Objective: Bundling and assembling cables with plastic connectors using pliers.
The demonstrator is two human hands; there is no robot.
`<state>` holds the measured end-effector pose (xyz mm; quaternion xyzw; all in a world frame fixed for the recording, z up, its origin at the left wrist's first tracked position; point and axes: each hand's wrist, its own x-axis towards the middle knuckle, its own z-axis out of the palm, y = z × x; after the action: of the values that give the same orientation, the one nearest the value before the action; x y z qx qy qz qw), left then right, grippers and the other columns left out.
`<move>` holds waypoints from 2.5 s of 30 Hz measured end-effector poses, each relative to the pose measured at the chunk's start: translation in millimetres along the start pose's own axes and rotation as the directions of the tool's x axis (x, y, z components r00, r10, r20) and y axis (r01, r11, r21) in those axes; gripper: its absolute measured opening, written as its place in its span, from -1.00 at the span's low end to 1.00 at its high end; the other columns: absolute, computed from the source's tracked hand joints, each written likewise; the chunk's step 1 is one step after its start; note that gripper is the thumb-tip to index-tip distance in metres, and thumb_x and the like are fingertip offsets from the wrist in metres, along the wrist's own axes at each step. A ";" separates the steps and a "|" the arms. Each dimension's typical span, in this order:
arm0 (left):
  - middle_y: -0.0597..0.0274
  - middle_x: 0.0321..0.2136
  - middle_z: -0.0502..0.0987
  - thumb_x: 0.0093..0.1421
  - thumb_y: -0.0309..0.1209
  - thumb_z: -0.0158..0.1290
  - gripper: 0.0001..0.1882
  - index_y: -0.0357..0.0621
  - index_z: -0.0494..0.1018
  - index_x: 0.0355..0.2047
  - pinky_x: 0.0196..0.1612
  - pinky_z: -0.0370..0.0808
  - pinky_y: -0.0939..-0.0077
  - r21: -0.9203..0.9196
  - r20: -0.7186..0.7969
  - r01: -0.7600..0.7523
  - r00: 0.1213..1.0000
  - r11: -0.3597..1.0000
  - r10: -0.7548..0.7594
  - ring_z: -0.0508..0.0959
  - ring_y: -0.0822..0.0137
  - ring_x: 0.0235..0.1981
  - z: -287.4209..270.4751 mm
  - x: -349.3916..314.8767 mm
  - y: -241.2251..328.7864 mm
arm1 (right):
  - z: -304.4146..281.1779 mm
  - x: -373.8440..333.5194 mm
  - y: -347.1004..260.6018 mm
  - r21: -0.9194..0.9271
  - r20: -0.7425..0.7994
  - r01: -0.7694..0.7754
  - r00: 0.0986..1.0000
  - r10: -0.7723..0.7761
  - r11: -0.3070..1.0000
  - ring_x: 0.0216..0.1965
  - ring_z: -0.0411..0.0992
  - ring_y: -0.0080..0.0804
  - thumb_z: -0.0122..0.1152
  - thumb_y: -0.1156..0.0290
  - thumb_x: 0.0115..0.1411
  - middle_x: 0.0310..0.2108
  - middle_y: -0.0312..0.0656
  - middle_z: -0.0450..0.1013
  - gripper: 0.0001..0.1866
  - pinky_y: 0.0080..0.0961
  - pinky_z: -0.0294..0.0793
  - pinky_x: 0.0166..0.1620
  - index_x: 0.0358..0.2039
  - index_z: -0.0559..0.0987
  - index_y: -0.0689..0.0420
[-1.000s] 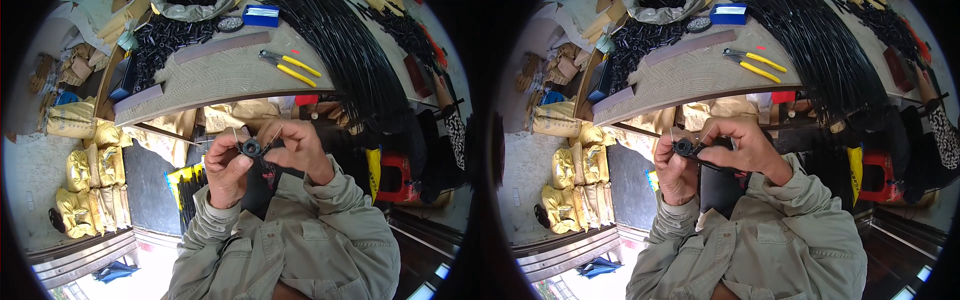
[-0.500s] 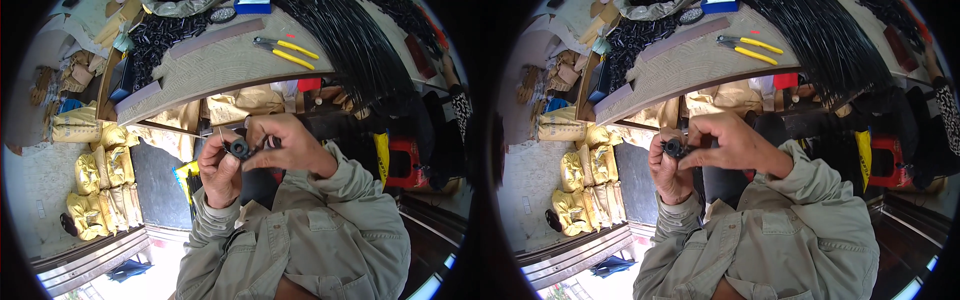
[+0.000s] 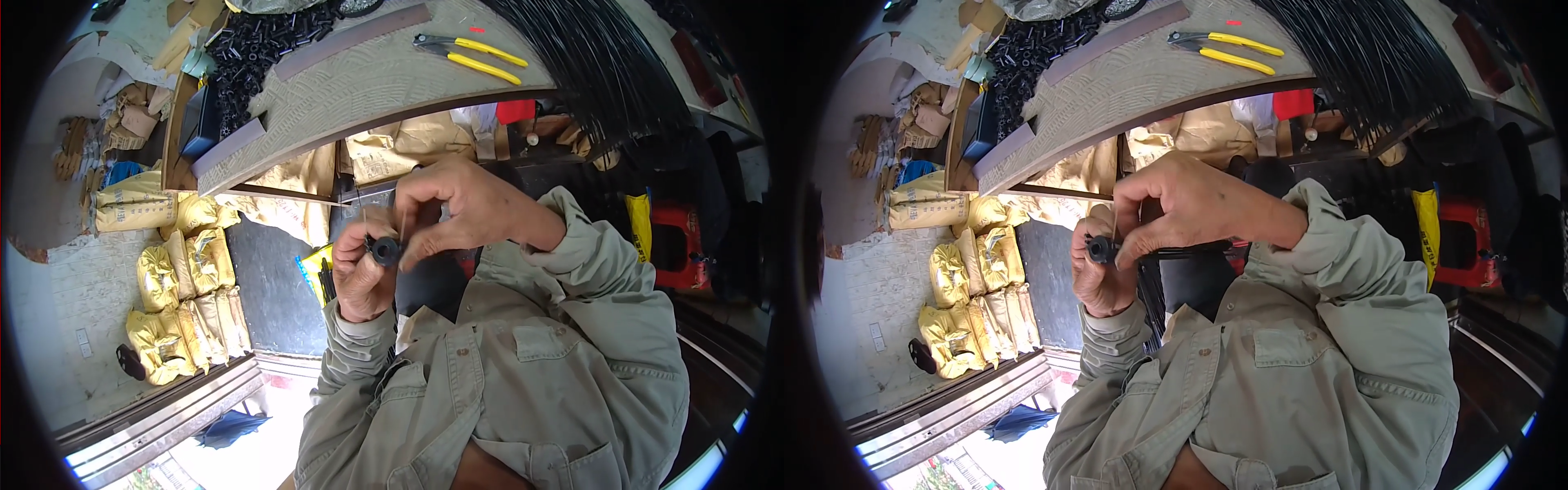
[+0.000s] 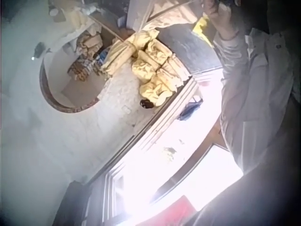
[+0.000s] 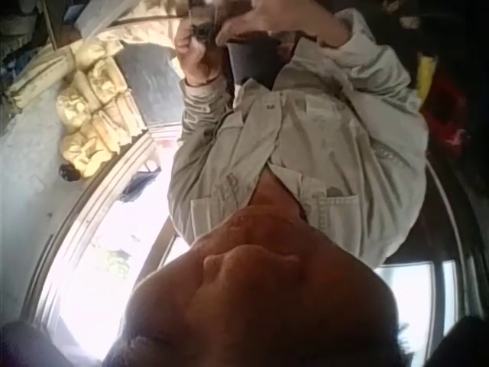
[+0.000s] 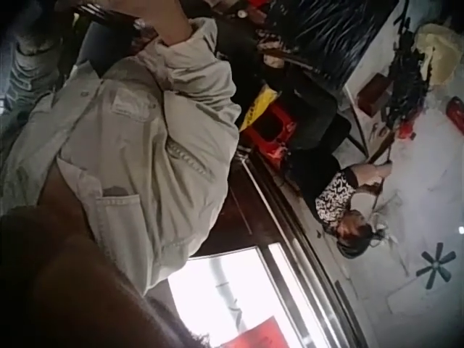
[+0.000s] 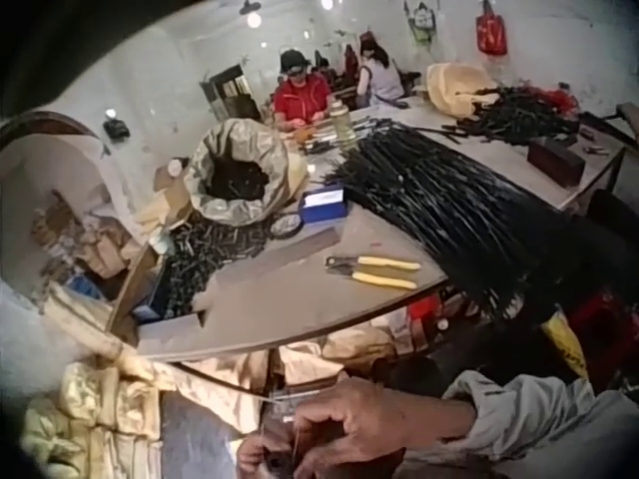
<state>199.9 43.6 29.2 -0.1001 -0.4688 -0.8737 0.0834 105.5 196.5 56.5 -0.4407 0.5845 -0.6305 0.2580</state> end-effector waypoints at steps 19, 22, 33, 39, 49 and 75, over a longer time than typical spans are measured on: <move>0.04 -0.13 0.41 0.16 -0.47 -0.09 -0.64 -0.37 0.27 -0.04 0.01 0.28 0.40 0.508 -0.409 0.089 0.900 0.857 0.149 0.42 0.31 -0.14 11.1 -14.9 -24.7 | 59.1 -2.4 37.8 -0.677 -0.458 -0.001 0.783 -0.421 0.736 -0.48 0.45 -0.31 0.28 0.57 -0.19 -0.44 -0.12 0.40 -0.66 -0.51 0.44 -0.45 -0.33 0.43 0.25; -0.06 -0.13 0.41 0.19 -0.45 -0.14 -0.61 -0.41 0.21 0.00 0.00 0.31 0.37 0.635 -0.264 -0.004 0.939 0.772 0.222 0.43 0.25 -0.10 13.3 -18.8 -12.3 | 61.7 -6.0 40.7 -0.726 -0.401 0.115 0.730 -0.553 0.678 -0.47 0.45 -0.31 0.27 0.59 -0.19 -0.42 -0.12 0.40 -0.65 -0.51 0.44 -0.45 -0.32 0.42 0.26; -0.06 -0.28 0.49 0.13 -0.46 -0.09 -0.75 -0.40 0.28 -0.23 0.22 -0.21 0.07 0.653 0.056 -0.326 0.921 0.684 0.385 0.46 0.13 -0.11 4.3 -19.4 6.4 | 66.4 -17.2 55.0 -0.539 -0.385 0.282 0.755 -0.530 0.794 -0.41 0.47 -0.27 0.23 0.61 -0.16 -0.38 -0.10 0.44 -0.69 -0.50 0.47 -0.41 -0.31 0.50 0.21; 0.01 -0.38 0.53 0.07 -0.35 0.06 -0.71 -0.33 0.32 -0.31 0.22 -0.24 0.04 0.617 0.041 -0.251 0.957 0.746 0.288 0.51 0.16 -0.19 -1.8 -19.6 8.8 | 58.5 -20.4 56.3 -0.403 -0.319 0.341 0.818 -0.479 0.849 -0.39 0.48 -0.26 0.20 0.64 -0.13 -0.37 -0.10 0.46 -0.67 -0.51 0.47 -0.39 -0.27 0.52 0.17; 0.18 -0.59 0.44 0.06 -0.01 0.00 -0.47 -0.30 0.33 -0.26 0.01 0.16 0.05 0.469 0.123 -0.188 0.981 0.863 0.147 0.49 0.28 -0.46 2.6 -6.4 -1.2 | -22.7 -10.0 63.4 -0.365 -0.138 0.269 0.931 -0.338 0.891 -0.26 0.44 -0.21 0.15 0.46 -0.02 -0.26 -0.14 0.42 -0.77 -0.45 0.41 -0.25 -0.28 0.50 0.17; 0.33 -0.68 0.28 0.12 0.19 -0.26 -0.36 -0.25 0.27 -0.52 -0.64 0.08 0.72 0.395 -0.077 -0.019 0.996 0.918 0.053 0.21 0.57 -0.70 -14.6 -8.8 -24.0 | 21.0 -1.3 1.5 0.324 -0.197 -0.057 0.972 0.127 0.944 -0.46 0.39 -0.54 0.20 0.53 -0.04 -0.42 -0.23 0.39 -0.82 -0.66 0.38 -0.40 -0.37 0.49 0.27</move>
<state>201.3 45.0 -0.2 -0.0523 -0.6291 -0.7632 0.1378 123.8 186.6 53.2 -0.2947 0.5204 -0.7473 0.2898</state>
